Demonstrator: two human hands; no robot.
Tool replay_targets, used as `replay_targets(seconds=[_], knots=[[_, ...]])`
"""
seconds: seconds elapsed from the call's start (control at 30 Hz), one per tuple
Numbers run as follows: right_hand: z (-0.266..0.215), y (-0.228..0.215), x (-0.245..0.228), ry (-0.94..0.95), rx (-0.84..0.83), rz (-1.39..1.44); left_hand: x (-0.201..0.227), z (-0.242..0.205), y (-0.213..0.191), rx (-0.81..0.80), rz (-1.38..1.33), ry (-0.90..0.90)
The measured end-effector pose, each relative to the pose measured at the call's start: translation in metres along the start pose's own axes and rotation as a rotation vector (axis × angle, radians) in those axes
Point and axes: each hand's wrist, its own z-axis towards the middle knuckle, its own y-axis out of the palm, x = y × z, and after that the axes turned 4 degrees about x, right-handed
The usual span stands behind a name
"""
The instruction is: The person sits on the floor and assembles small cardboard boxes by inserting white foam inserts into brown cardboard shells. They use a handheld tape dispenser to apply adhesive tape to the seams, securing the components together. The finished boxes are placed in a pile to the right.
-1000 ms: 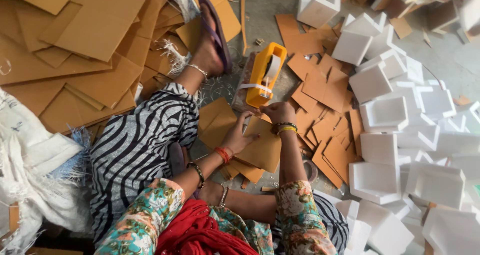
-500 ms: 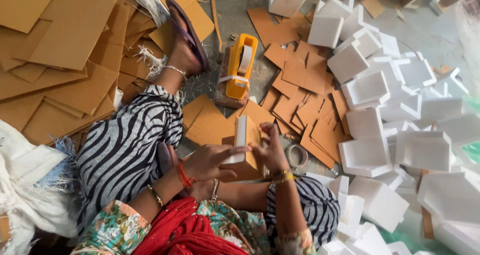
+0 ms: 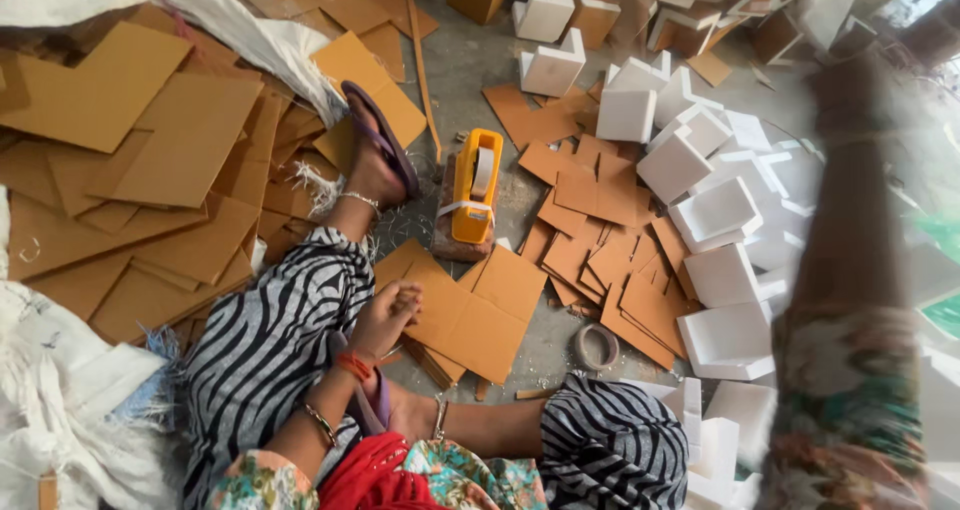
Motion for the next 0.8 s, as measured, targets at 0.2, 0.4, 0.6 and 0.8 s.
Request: replay_targets(seconds=[0.2,0.4,0.6,0.8], knots=[[0.001,0.018,0.035,-0.023,0.098,-0.082,-0.001,-0.01,0.005,0.027,0.493,0.187],[-0.145,-0.08,0.242,0.545,0.543,-0.337,0.012,-0.024,0.021,-0.156,0.611,0.009],[-0.436,-0.204,0.354,1.55,0.878,-0.432,-0.001,-0.025,0.025,-0.223,0.636,0.056],[-0.448,-0.134,0.334,1.827,0.761,-0.531,-0.029,-0.017,0.028,-0.066,0.817,-0.024]])
